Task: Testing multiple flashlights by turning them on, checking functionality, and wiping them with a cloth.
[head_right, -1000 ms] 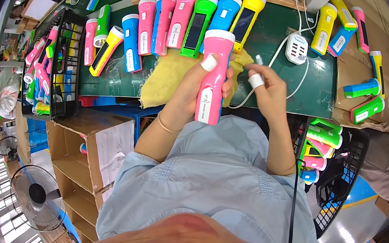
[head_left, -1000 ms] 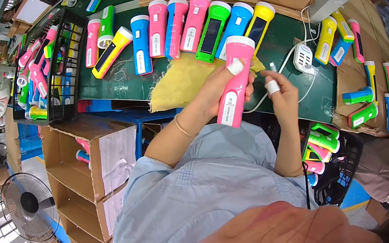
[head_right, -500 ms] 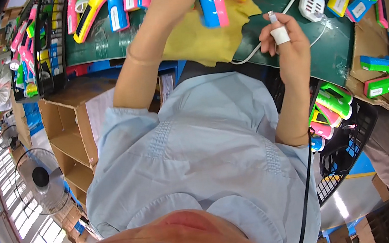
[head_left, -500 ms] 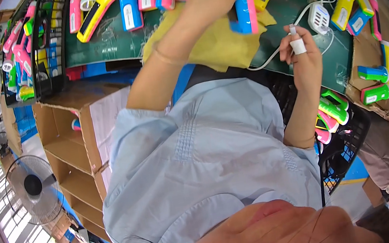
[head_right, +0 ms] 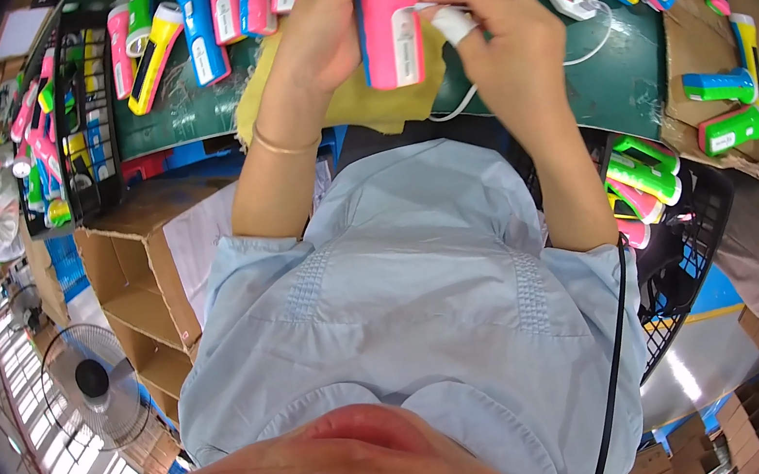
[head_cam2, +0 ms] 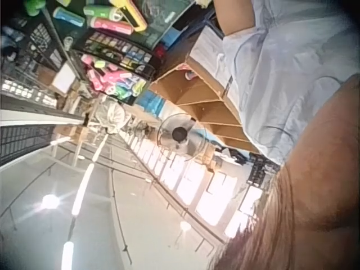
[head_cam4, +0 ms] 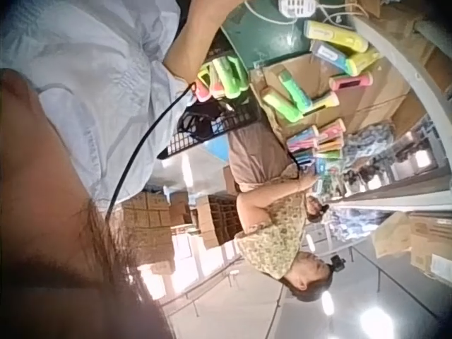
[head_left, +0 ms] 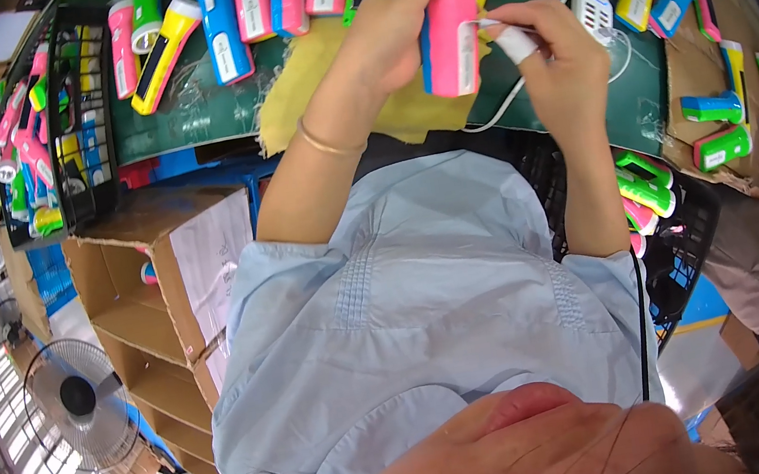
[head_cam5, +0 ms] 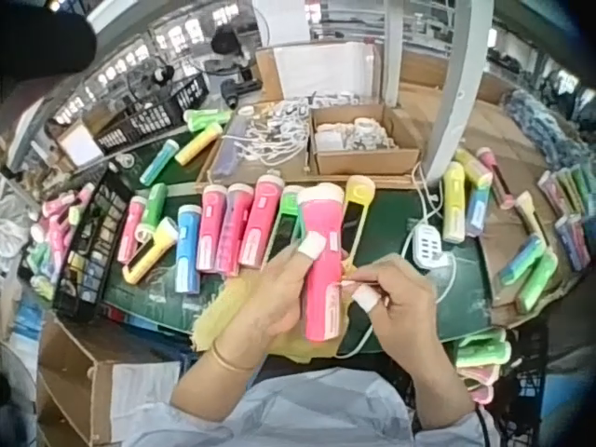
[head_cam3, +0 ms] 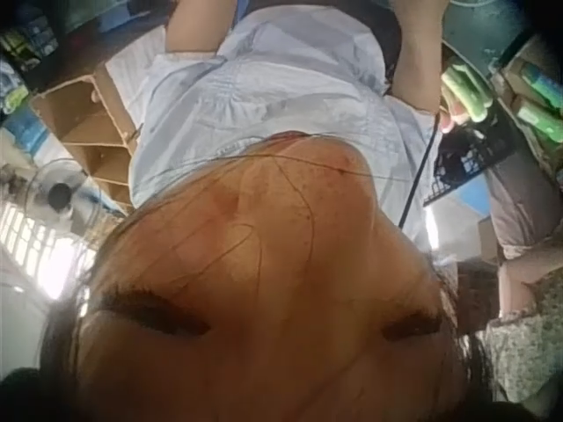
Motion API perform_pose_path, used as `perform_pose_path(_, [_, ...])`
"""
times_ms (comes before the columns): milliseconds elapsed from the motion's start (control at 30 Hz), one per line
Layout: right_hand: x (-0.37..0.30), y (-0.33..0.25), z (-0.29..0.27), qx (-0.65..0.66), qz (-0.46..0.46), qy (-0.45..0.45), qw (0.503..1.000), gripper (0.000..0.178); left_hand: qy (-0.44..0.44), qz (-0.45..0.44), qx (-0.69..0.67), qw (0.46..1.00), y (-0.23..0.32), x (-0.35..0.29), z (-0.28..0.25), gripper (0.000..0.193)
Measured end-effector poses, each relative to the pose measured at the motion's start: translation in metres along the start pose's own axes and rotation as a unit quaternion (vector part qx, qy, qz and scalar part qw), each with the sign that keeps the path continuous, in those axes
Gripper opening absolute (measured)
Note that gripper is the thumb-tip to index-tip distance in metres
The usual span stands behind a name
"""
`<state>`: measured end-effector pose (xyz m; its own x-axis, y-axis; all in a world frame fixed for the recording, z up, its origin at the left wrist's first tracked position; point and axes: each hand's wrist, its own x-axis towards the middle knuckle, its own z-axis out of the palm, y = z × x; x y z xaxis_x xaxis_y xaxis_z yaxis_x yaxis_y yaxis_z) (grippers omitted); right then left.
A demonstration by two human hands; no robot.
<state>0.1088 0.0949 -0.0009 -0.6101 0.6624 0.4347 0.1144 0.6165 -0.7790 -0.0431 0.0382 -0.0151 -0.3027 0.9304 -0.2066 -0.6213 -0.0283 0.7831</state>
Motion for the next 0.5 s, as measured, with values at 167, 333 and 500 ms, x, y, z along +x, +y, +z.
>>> perform_pose_path(167, [0.015, 0.017, -0.012, 0.017, -0.054, -0.139, 0.989, 0.012, 0.034, 0.093, 0.141, 0.985, -0.014, -0.004, 0.014, 0.029])
perform_pose_path(333, [-0.01, -0.008, -0.031, 0.25, 0.02, -0.276, 0.928, 0.026, -0.028, 0.135, 0.046, 0.989, 0.003, 0.001, 0.008, 0.051])
perform_pose_path(500, [-0.05, 0.008, -0.012, 0.001, -0.292, -0.115, 0.95, 0.033, -0.002, 0.05, -0.166, 0.985, 0.002, 0.016, 0.002, 0.051])
